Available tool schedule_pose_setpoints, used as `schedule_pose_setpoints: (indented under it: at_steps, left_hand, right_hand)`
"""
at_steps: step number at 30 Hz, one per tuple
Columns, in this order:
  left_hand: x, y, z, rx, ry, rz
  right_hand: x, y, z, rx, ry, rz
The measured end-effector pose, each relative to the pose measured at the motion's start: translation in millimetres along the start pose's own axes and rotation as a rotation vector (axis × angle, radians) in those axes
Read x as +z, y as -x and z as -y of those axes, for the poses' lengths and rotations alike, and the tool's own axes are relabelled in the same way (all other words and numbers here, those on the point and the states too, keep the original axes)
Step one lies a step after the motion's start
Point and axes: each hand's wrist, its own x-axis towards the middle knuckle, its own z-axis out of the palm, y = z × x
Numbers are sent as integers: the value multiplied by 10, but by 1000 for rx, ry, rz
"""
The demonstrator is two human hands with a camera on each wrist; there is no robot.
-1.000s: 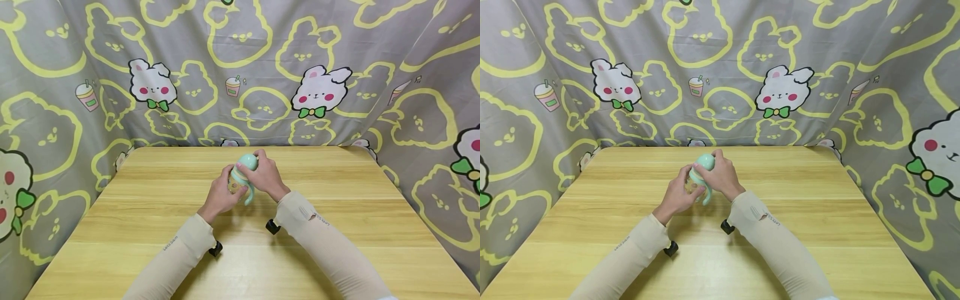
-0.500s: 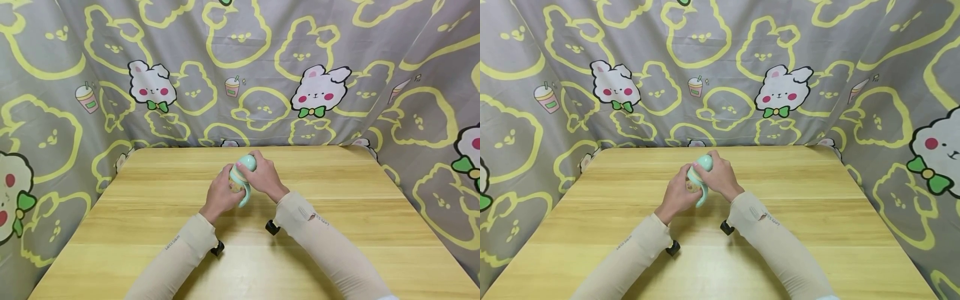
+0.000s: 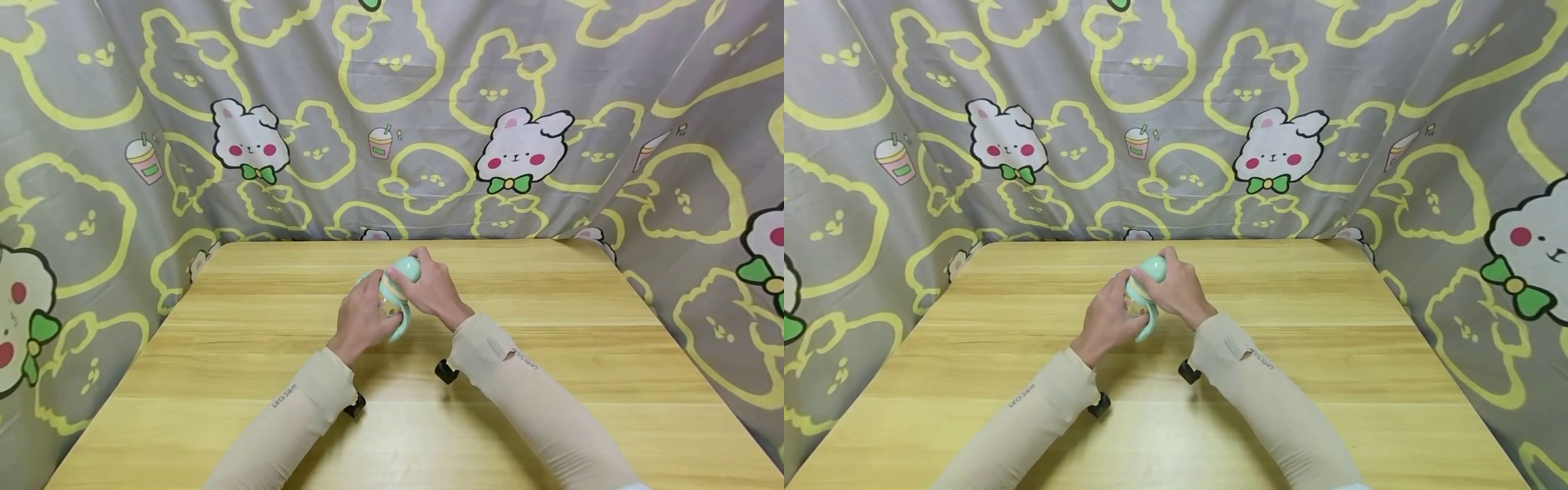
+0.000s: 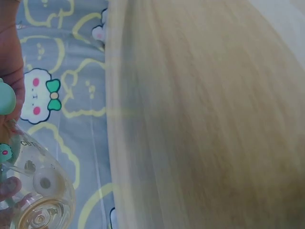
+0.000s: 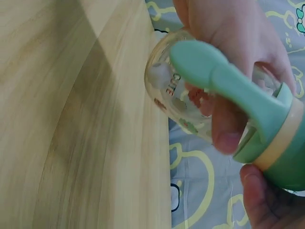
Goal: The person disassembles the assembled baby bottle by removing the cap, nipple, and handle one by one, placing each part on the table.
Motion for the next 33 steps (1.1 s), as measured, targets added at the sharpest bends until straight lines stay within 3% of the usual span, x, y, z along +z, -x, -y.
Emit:
schedule_pose_setpoints:
  at_steps: [12, 33]
  left_hand:
    - [-45, -4, -24, 6, 1, 9]
    - [-67, -40, -26, -35, 32, 84]
  right_hand:
    - [-10, 0, -7, -15, -78, -2]
    - [-31, -9, -66, -44, -127, 19]
